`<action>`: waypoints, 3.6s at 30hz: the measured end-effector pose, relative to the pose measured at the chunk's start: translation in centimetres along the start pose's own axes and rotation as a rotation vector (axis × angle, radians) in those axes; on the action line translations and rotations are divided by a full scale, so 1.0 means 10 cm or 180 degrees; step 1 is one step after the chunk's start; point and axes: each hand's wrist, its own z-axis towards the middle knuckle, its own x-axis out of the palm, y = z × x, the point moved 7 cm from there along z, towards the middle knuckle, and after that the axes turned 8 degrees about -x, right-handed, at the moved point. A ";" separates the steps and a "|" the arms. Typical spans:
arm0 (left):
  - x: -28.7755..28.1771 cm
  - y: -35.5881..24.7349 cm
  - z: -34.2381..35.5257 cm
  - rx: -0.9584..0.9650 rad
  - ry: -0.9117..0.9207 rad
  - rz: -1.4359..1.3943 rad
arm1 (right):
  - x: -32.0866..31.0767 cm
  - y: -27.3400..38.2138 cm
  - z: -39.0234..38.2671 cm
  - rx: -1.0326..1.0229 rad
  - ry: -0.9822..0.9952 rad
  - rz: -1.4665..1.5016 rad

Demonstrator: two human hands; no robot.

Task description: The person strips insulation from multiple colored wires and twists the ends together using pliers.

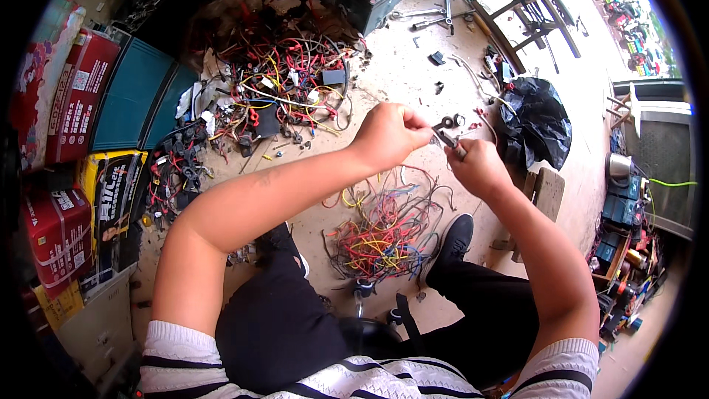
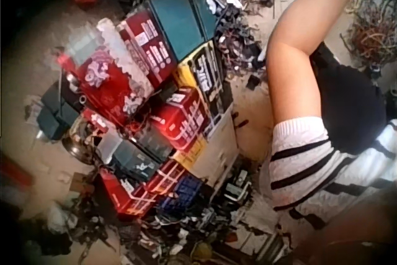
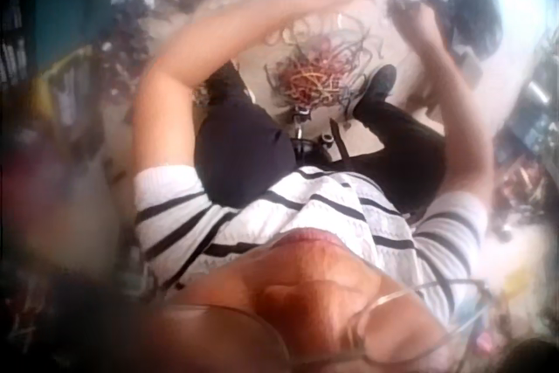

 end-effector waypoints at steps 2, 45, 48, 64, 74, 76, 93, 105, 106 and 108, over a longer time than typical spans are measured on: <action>0.04 0.01 0.14 -0.0090 0.0045 0.0004 | -0.07 -0.05 0.08 -0.0123 -0.0166 -0.0197; -1.57 2.35 -0.96 -0.1649 -0.1711 -0.1677 | -0.01 0.81 -1.49 0.1223 0.0240 0.3681; -1.26 2.49 -0.72 -0.1073 -0.1628 -0.1197 | 0.06 0.93 -1.50 0.1116 0.0488 0.3586; -1.51 1.90 -0.62 -0.0115 -0.1955 0.1512 | 0.16 0.85 -1.48 0.0915 0.0564 0.3010; -2.01 2.03 -0.18 -0.0304 -0.1613 0.4155 | 0.23 0.90 -1.46 0.0869 0.0729 0.2745; -2.01 2.00 -0.25 0.0080 -0.1777 0.4181 | 0.25 0.88 -1.47 0.0874 0.0747 0.2762; -0.46 1.99 -0.92 -0.0013 0.0578 0.1473 | 0.19 0.82 -1.49 0.0856 0.0763 0.2653; -2.09 2.40 -0.37 -0.1618 -0.2338 0.1942 | 0.23 0.77 -1.53 0.0831 0.0848 0.2580; -2.09 2.43 -0.38 -0.1795 -0.2080 0.1870 | 0.23 0.78 -1.53 0.0818 0.0833 0.2574; -1.92 2.42 -0.44 -0.1259 -0.1883 0.1084 | 0.22 0.79 -1.52 0.0810 0.0779 0.2582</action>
